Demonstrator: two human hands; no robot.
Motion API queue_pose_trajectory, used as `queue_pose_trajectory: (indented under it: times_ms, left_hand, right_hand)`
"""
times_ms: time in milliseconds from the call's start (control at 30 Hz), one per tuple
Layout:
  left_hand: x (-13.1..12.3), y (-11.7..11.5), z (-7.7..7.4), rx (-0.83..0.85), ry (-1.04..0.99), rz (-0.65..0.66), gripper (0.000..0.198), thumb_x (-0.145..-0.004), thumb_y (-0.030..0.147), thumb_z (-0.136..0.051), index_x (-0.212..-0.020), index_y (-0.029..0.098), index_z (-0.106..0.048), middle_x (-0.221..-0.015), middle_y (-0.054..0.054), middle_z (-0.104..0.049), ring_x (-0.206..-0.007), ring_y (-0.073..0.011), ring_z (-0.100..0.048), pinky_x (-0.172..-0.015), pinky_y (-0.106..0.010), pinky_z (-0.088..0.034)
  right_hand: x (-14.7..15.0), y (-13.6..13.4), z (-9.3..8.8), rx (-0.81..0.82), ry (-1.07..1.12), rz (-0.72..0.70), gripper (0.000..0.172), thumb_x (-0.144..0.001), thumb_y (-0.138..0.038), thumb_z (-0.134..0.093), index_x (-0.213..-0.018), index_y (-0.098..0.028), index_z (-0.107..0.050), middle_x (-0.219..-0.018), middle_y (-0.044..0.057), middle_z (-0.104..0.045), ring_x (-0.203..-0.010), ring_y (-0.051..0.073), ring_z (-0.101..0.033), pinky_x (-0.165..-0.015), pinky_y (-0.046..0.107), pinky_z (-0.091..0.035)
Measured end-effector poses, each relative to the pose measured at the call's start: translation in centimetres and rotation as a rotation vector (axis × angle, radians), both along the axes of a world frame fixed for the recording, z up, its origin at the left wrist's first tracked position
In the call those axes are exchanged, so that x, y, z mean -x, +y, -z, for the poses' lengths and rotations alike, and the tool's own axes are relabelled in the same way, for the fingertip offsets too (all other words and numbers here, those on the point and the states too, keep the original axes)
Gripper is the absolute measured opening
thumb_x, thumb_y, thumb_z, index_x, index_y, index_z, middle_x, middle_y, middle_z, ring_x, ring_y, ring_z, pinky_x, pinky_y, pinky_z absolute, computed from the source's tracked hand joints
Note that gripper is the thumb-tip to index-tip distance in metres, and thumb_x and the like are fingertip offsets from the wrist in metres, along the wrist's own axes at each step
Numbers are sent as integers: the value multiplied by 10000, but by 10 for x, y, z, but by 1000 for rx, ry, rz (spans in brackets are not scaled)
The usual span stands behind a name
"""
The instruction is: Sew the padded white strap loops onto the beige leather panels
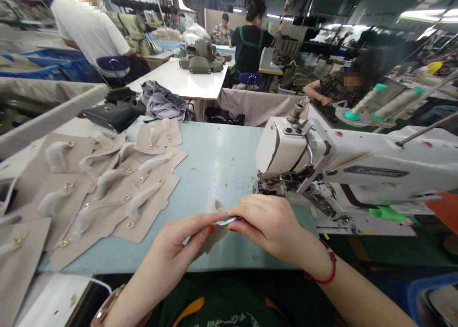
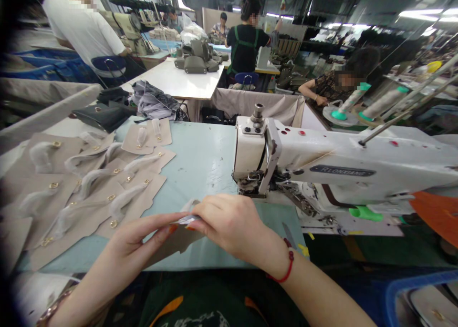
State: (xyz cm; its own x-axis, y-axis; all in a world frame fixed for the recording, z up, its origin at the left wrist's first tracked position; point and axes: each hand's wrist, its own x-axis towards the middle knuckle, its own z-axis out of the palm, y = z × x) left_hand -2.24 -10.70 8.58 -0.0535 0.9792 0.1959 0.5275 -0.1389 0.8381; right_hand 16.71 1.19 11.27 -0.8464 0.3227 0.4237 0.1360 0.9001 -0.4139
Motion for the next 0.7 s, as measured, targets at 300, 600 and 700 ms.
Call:
queue_pose_trajectory:
  times_ms: [300, 600, 700]
  left_hand:
    - [1, -1, 0, 3, -21, 17, 301, -932, 236, -515, -1156, 334, -691, -1070, 19, -753, -905, -173, -721, -794, -259, -583]
    - [-2, 0, 2, 19, -4, -6, 281, -937, 254, -515, -1144, 296, -700, -1087, -1, -748, -922, -177, -713, -843, -269, -566]
    - [-1, 0, 3, 55, -31, -59, 262, -932, 296, -525, -1111, 265, -714, -1082, -21, -749, -928, -194, -711, -852, -290, -567]
  right_hand:
    - [0, 0, 3, -61, 29, 4, 273, -989, -362, -480, -972, -162, -665, -850, 34, -701, -750, 129, -612, -660, 239, -409]
    - [-7, 4, 0, 11, -9, 63, 265, -982, -372, -486, -963, -159, -643, -854, 44, -678, -757, 138, -596, -655, 244, -401]
    - [-11, 1, 6, 210, 71, 114, 264, -963, -395, -508, -1019, -163, -619, -906, 56, -668, -785, 142, -599, -681, 238, -435]
